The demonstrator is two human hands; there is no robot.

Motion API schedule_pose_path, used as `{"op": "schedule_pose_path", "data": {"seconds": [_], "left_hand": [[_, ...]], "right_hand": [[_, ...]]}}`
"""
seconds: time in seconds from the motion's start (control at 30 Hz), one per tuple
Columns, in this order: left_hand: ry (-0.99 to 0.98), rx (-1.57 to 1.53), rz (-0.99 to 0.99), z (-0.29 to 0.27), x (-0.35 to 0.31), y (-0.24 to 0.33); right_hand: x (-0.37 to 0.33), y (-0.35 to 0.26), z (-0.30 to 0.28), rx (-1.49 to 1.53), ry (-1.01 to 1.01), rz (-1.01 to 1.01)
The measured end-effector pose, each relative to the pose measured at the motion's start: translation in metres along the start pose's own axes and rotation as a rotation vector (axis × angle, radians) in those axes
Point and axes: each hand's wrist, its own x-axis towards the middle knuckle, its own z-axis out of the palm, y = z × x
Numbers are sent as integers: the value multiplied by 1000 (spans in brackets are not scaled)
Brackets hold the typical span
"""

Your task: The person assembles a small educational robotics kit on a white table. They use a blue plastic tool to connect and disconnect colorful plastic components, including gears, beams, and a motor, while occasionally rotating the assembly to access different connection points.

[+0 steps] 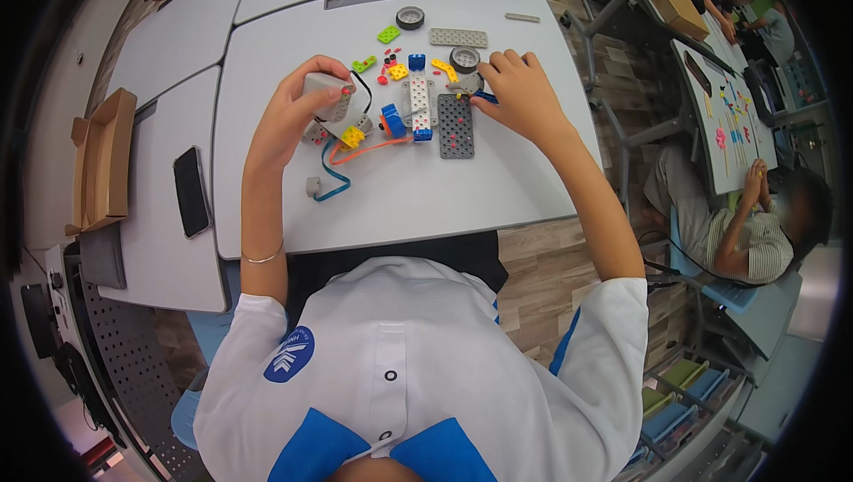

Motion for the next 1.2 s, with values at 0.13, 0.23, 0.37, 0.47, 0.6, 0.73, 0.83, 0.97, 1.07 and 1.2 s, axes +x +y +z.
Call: {"op": "schedule_pose_path", "data": {"seconds": [0.13,0.23,0.37,0.47,0.6,0.73,0.83,0.97,1.07,1.2], "left_hand": [[-48,208,-87,16,24,12],[-104,466,-28,21,53,7],[-170,741,207,37,88,-2],[-173,837,264,52,101,-10],[-215,929,379,64,113,-20],[-210,1041,427,68,113,-22],[-212,1068,457,68,115,-27],[-260,1282,521,88,119,-26],[-263,1553,520,99,128,-51],[-302,1463,424,107,131,-44]], "right_hand": [[3,-1,-3,0,24,-1],[4,4,-15,27,74,39],[7,8,-26,136,125,63],[6,11,-31,222,144,87],[4,9,-37,302,115,135],[-5,21,-31,346,82,187],[-13,31,-31,399,37,267],[-18,34,-24,402,13,306],[-13,26,-22,395,1,285],[-17,24,-23,389,-11,307]]}}
